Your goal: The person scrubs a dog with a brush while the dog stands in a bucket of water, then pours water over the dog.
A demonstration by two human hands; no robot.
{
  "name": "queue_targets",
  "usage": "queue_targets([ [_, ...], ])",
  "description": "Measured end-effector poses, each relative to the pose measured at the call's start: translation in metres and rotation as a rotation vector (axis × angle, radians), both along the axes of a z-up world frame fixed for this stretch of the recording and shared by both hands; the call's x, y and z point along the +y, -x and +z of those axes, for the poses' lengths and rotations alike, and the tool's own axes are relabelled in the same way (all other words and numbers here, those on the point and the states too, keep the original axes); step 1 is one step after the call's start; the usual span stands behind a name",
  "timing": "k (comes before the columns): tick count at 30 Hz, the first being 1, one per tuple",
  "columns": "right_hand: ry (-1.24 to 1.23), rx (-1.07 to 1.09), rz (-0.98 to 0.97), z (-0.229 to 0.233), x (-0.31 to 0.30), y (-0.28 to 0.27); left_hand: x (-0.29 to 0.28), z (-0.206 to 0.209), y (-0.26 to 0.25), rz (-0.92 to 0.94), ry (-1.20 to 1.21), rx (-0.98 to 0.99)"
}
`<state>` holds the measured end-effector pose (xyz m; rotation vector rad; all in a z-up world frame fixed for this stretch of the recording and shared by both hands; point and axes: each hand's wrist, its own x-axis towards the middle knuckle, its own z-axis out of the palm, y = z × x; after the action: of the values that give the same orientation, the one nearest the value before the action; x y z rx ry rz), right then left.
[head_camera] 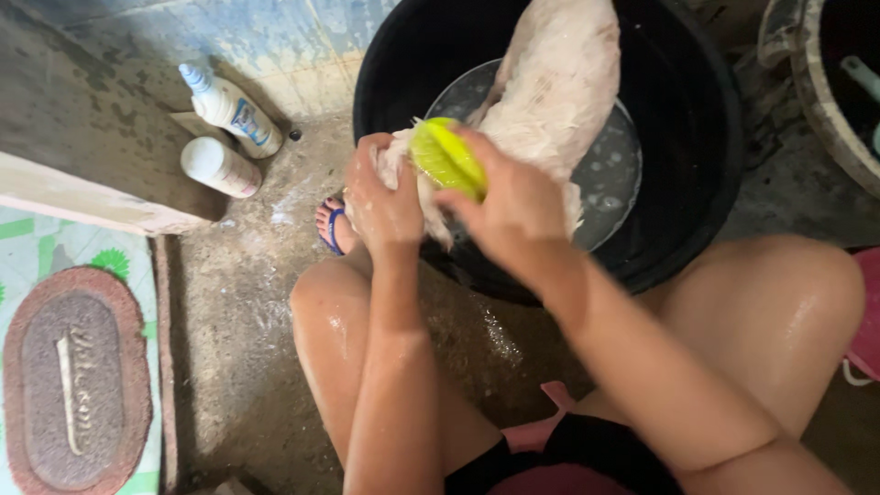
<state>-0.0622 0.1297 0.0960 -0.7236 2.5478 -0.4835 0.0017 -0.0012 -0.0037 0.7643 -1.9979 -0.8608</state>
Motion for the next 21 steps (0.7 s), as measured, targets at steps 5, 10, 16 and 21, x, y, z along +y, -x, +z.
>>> queue_targets([
  [5,0.143,0.356,-0.081,0.004,0.048,0.073,0.002,0.000,-0.002,-0.021,0.039,-0.011],
  [10,0.232,0.443,-0.156,0.001,0.051,0.060,0.004,-0.002,0.001,-0.030,-0.050,0.122],
  [16,0.258,0.278,0.027,-0.012,0.018,0.017,0.003,-0.005,-0.003,-0.020,-0.082,0.060],
  [21,0.138,0.449,-0.066,-0.002,0.035,0.050,0.010,-0.002,-0.004,-0.007,0.091,0.061],
])
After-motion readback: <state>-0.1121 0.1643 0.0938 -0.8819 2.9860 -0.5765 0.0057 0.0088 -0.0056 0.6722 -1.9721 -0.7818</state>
